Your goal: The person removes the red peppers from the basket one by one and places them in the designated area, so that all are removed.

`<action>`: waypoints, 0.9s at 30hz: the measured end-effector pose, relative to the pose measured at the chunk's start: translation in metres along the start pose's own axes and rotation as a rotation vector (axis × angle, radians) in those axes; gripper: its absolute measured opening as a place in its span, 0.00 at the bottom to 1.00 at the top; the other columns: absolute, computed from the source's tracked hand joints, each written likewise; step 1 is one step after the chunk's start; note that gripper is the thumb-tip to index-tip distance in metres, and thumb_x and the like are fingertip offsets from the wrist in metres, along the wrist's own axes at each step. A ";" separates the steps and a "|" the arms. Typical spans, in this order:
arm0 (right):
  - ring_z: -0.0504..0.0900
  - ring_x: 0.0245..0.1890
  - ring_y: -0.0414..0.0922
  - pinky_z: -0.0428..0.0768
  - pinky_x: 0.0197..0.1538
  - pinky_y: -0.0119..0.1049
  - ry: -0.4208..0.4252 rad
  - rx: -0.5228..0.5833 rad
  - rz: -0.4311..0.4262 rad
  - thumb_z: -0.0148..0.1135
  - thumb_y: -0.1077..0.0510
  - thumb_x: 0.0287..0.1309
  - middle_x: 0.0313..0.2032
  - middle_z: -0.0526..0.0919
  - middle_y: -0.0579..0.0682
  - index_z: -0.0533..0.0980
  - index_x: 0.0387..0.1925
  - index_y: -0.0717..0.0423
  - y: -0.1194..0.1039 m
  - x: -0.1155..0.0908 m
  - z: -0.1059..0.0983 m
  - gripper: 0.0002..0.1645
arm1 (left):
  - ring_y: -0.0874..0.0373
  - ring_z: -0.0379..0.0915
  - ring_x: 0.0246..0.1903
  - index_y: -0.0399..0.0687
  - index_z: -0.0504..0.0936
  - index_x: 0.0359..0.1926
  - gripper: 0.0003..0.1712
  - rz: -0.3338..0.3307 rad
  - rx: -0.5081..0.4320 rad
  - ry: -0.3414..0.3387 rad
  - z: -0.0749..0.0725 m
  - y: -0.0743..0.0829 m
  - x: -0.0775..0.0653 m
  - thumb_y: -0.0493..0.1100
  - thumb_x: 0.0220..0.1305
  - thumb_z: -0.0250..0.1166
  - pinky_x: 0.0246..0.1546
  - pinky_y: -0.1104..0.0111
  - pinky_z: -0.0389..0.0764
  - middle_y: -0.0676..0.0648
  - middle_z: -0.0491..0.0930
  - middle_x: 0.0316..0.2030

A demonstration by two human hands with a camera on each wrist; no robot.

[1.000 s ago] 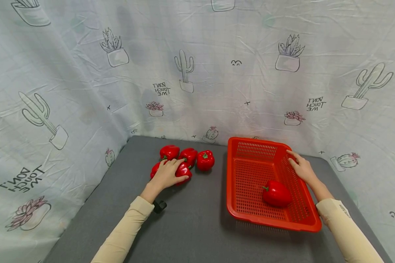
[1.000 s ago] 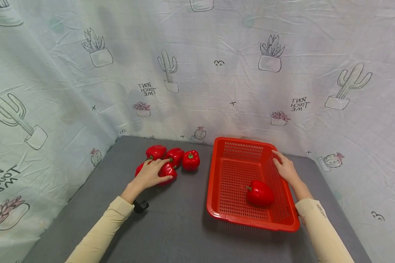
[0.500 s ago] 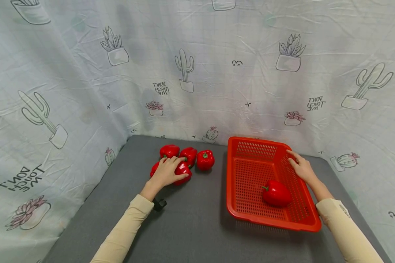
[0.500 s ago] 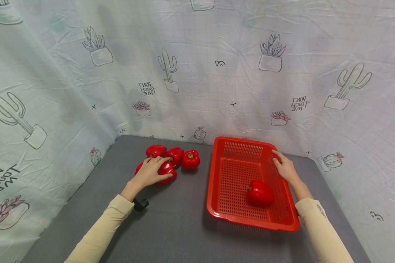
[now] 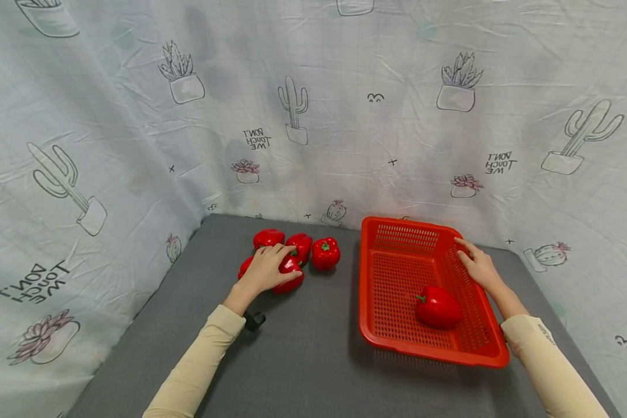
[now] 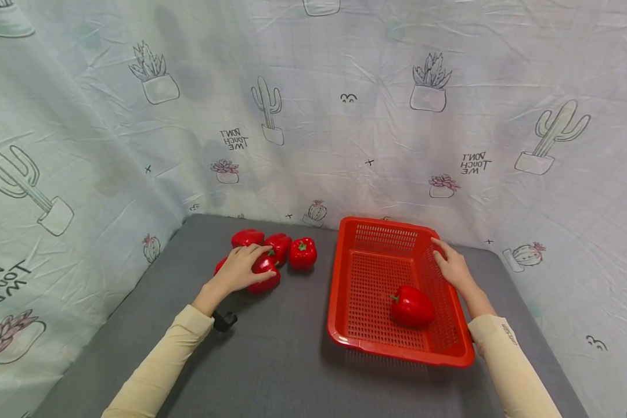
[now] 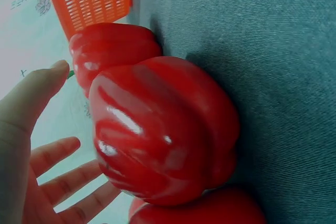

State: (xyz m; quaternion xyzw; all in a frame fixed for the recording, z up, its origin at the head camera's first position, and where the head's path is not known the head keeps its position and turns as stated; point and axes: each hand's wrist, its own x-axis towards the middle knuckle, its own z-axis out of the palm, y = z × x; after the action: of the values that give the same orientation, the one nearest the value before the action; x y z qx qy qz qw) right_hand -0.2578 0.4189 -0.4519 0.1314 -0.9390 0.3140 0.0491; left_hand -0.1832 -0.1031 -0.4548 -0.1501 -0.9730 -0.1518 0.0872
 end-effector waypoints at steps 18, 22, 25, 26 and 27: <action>0.68 0.49 0.72 0.67 0.44 0.62 -0.037 -0.040 0.033 0.37 0.52 0.71 0.59 0.60 0.78 0.55 0.68 0.62 -0.002 0.001 -0.001 0.29 | 0.46 0.65 0.56 0.54 0.67 0.64 0.43 0.076 0.001 -0.011 -0.011 0.027 0.016 0.70 0.52 0.59 0.63 0.48 0.57 0.47 0.69 0.59; 0.65 0.52 0.73 0.65 0.47 0.65 -0.045 -0.033 0.036 0.37 0.52 0.71 0.60 0.59 0.78 0.55 0.68 0.61 -0.003 0.000 -0.001 0.29 | 0.48 0.66 0.55 0.54 0.68 0.63 0.43 0.105 0.009 0.007 -0.011 0.034 0.020 0.71 0.52 0.58 0.62 0.49 0.58 0.48 0.71 0.58; 0.65 0.52 0.74 0.65 0.48 0.65 -0.039 -0.035 0.029 0.37 0.52 0.71 0.60 0.59 0.78 0.55 0.68 0.62 -0.005 -0.001 -0.001 0.29 | 0.49 0.66 0.55 0.55 0.68 0.63 0.42 0.125 0.011 0.018 -0.011 0.039 0.023 0.71 0.52 0.58 0.62 0.49 0.59 0.48 0.72 0.57; 0.65 0.52 0.74 0.65 0.47 0.65 -0.035 -0.036 0.025 0.37 0.52 0.71 0.59 0.59 0.78 0.56 0.67 0.62 -0.005 -0.001 -0.001 0.29 | 0.50 0.66 0.54 0.55 0.68 0.63 0.42 0.132 0.013 0.020 -0.012 0.041 0.024 0.71 0.52 0.58 0.61 0.49 0.59 0.48 0.72 0.56; 0.66 0.51 0.73 0.66 0.47 0.65 -0.031 -0.038 0.020 0.37 0.52 0.71 0.59 0.60 0.78 0.56 0.67 0.62 -0.005 -0.001 -0.001 0.29 | 0.50 0.66 0.55 0.56 0.68 0.63 0.41 0.136 0.016 0.019 -0.012 0.042 0.025 0.71 0.52 0.58 0.61 0.50 0.59 0.48 0.72 0.56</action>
State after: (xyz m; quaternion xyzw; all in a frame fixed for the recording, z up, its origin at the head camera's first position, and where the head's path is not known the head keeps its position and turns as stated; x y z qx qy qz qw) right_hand -0.2558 0.4158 -0.4486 0.1259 -0.9468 0.2943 0.0341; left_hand -0.1916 -0.0621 -0.4272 -0.2139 -0.9609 -0.1392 0.1076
